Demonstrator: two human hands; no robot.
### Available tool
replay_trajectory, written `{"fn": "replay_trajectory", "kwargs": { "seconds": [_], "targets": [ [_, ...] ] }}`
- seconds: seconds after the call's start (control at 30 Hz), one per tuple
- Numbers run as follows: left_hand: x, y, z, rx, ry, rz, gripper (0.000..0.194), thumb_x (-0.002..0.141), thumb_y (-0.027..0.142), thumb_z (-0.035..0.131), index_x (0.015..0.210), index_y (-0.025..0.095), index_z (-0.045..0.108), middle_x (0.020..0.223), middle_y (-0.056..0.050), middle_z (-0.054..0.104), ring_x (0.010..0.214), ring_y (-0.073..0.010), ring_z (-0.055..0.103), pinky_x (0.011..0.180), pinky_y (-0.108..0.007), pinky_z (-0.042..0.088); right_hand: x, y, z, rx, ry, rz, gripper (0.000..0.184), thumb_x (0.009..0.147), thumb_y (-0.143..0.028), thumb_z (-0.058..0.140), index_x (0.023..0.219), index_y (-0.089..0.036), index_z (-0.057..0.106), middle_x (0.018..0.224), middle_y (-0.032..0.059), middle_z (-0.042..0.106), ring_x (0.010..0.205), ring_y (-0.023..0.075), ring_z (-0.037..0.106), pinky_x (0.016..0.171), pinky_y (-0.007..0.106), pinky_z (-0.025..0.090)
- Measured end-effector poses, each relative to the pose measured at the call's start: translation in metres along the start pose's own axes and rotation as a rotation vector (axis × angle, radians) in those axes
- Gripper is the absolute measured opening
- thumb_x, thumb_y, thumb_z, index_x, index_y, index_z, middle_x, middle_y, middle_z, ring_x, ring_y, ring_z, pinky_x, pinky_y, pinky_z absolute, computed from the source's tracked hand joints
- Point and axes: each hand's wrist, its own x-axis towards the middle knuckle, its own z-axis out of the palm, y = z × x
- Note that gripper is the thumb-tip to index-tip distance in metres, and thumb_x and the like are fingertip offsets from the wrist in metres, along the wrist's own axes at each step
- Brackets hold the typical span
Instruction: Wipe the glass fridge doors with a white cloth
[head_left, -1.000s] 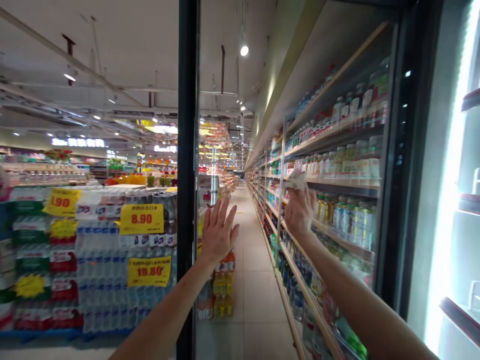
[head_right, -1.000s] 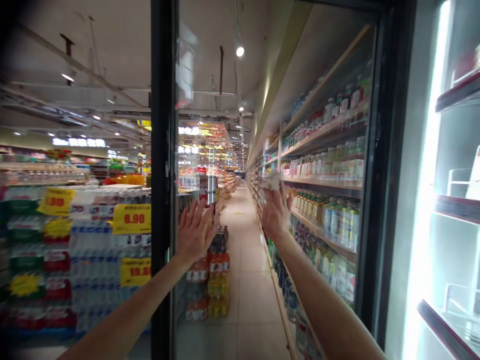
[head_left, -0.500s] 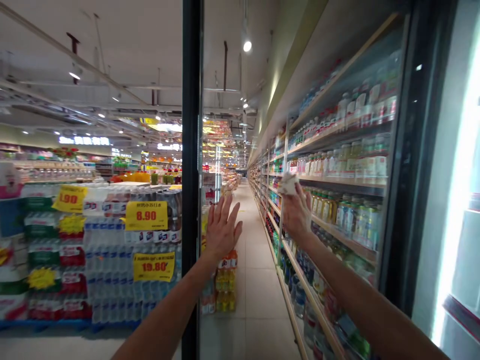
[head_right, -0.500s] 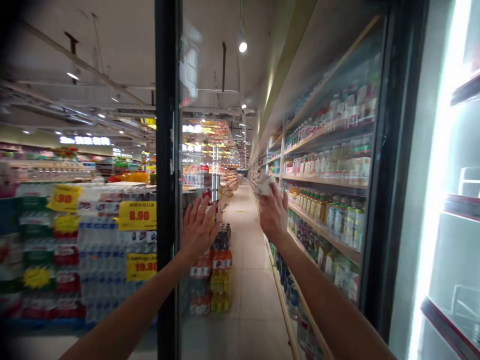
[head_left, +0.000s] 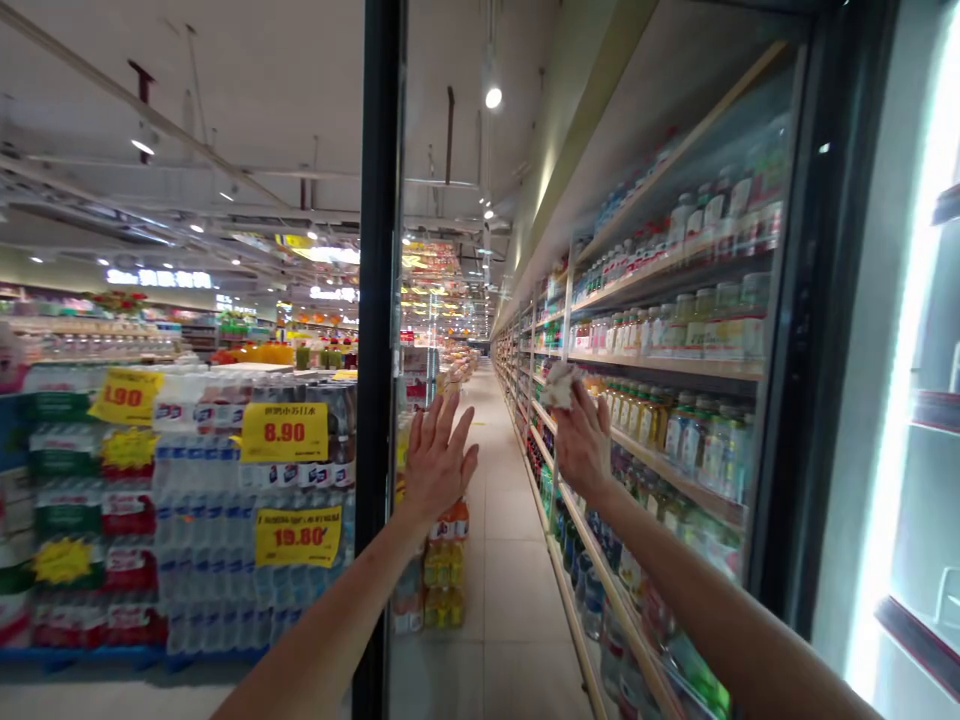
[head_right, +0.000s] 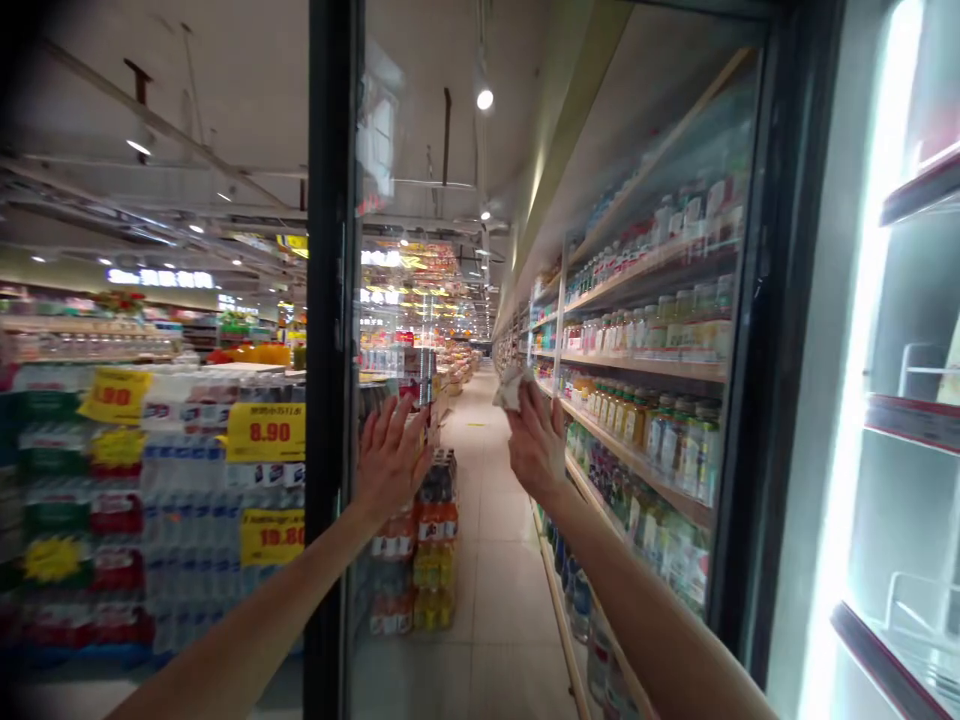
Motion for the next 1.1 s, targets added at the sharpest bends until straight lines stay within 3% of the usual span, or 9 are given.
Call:
{"fn": "replay_trajectory", "kwargs": {
  "seconds": [0.13, 0.27, 0.33, 0.4, 0.53, 0.63, 0.77, 0.87, 1.1],
  "targets": [
    [0.000, -0.001, -0.001, -0.021, 0.008, 0.001, 0.051, 0.085, 0.030, 0.048, 0.134, 0.021, 0.036, 0.143, -0.010, 0.033, 0.137, -0.0249, 0.019, 0.109, -0.046, 0.021, -0.006, 0.012, -0.003, -0.024, -0.029, -0.043, 0.036, 0.083, -0.018, 0.042, 0.114, -0.023, 0.058, 0.130, 0.0075, 0.052, 0.131, 0.0207, 0.037, 0.111, 0.044, 0.017],
    [0.000, -0.001, -0.001, -0.022, 0.013, 0.005, 0.052, 0.085, 0.030, 0.048, 0.135, 0.021, 0.036, 0.144, -0.010, 0.032, 0.137, -0.0254, 0.019, 0.109, -0.046, 0.021, 0.009, 0.060, -0.010, -0.106, 0.079, 0.327, 0.045, 0.084, -0.021, 0.036, 0.127, -0.020, 0.048, 0.132, 0.0129, 0.050, 0.129, 0.0261, 0.038, 0.107, 0.052, 0.022],
    [0.000, 0.000, 0.000, -0.015, 0.017, 0.005, 0.052, 0.085, 0.030, 0.049, 0.134, 0.020, 0.037, 0.143, -0.011, 0.033, 0.137, -0.0258, 0.019, 0.109, -0.046, 0.021, 0.013, 0.063, -0.010, -0.118, 0.123, 0.411, 0.045, 0.085, -0.021, 0.035, 0.127, -0.018, 0.049, 0.129, 0.0145, 0.051, 0.129, 0.0281, 0.038, 0.105, 0.053, 0.025],
    [0.000, 0.000, 0.000, -0.004, 0.020, 0.008, 0.051, 0.084, 0.030, 0.050, 0.133, 0.018, 0.039, 0.142, -0.012, 0.035, 0.136, -0.0261, 0.020, 0.109, -0.046, 0.021, 0.011, 0.046, -0.008, -0.102, 0.114, 0.329, 0.043, 0.085, -0.020, 0.035, 0.124, -0.017, 0.052, 0.126, 0.0143, 0.054, 0.130, 0.0275, 0.036, 0.106, 0.051, 0.026],
    [0.000, -0.001, 0.001, 0.004, 0.027, 0.016, 0.051, 0.084, 0.030, 0.050, 0.132, 0.019, 0.040, 0.141, -0.012, 0.036, 0.136, -0.0260, 0.021, 0.109, -0.045, 0.022, -0.005, 0.000, -0.001, -0.003, 0.008, -0.051, 0.036, 0.082, -0.015, 0.041, 0.114, -0.020, 0.058, 0.127, 0.0088, 0.055, 0.133, 0.0215, 0.033, 0.111, 0.044, 0.020],
    [-0.001, -0.002, 0.001, -0.004, 0.024, 0.011, 0.051, 0.085, 0.030, 0.049, 0.133, 0.020, 0.037, 0.142, -0.011, 0.035, 0.137, -0.0249, 0.020, 0.109, -0.045, 0.021, -0.008, 0.004, -0.002, 0.052, -0.026, -0.161, 0.037, 0.082, -0.014, 0.042, 0.114, -0.023, 0.058, 0.130, 0.0058, 0.053, 0.132, 0.0186, 0.035, 0.113, 0.042, 0.015],
    [-0.002, -0.003, 0.002, -0.008, 0.026, 0.014, 0.051, 0.085, 0.030, 0.049, 0.134, 0.020, 0.037, 0.142, -0.012, 0.035, 0.137, -0.0249, 0.019, 0.109, -0.045, 0.021, 0.008, 0.054, -0.006, -0.053, 0.098, 0.213, 0.044, 0.084, -0.020, 0.037, 0.127, -0.021, 0.048, 0.135, 0.0116, 0.048, 0.131, 0.0249, 0.037, 0.108, 0.051, 0.021],
    [-0.001, -0.003, 0.003, -0.008, 0.020, 0.017, 0.050, 0.085, 0.030, 0.049, 0.133, 0.020, 0.038, 0.142, -0.012, 0.035, 0.137, -0.0250, 0.019, 0.109, -0.046, 0.020, 0.016, 0.064, -0.005, -0.104, 0.165, 0.434, 0.046, 0.084, -0.021, 0.035, 0.128, -0.017, 0.048, 0.133, 0.0151, 0.049, 0.129, 0.0291, 0.039, 0.105, 0.055, 0.025],
    [-0.001, -0.003, 0.002, 0.005, 0.024, 0.013, 0.048, 0.085, 0.029, 0.049, 0.131, 0.019, 0.040, 0.141, -0.013, 0.037, 0.137, -0.0249, 0.019, 0.109, -0.045, 0.021, -0.011, 0.010, -0.003, 0.018, -0.022, -0.128, 0.036, 0.082, -0.016, 0.042, 0.113, -0.023, 0.059, 0.129, 0.0067, 0.054, 0.132, 0.0200, 0.036, 0.112, 0.043, 0.018]
  ]
}}
